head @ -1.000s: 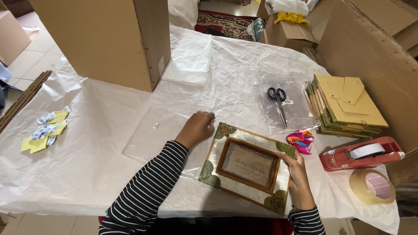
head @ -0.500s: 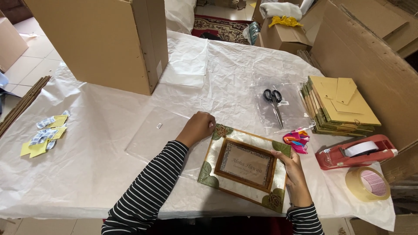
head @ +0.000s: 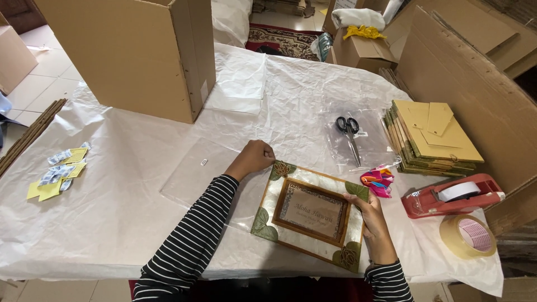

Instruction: Cleaning a picture frame and carefully inserting it into a protective plastic sleeve for packaging.

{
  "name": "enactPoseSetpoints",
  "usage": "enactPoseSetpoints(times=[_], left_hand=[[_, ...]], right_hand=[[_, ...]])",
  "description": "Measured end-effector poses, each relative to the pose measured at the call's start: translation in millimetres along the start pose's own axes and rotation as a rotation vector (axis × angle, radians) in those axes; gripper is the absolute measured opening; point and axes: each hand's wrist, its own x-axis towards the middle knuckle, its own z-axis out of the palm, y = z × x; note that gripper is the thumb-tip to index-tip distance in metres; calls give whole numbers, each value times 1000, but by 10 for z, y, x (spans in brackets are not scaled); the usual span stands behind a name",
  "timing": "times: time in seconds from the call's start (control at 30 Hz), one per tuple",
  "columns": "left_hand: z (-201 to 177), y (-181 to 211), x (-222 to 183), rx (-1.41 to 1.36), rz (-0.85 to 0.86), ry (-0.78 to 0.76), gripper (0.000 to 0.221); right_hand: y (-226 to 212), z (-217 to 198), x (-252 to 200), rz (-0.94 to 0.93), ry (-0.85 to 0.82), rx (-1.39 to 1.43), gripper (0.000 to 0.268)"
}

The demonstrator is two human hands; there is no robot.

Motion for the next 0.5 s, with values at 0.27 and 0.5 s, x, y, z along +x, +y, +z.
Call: enactPoseSetpoints(times=[0.27,0.5], left_hand=[[-100,23,7,-197,-52,-53,22],[-140,58,-64,-172,-23,-49,21]], right_hand=[[-39,26,-18,13,-8,8,37],[76,-131,116,10,7,-8,39]])
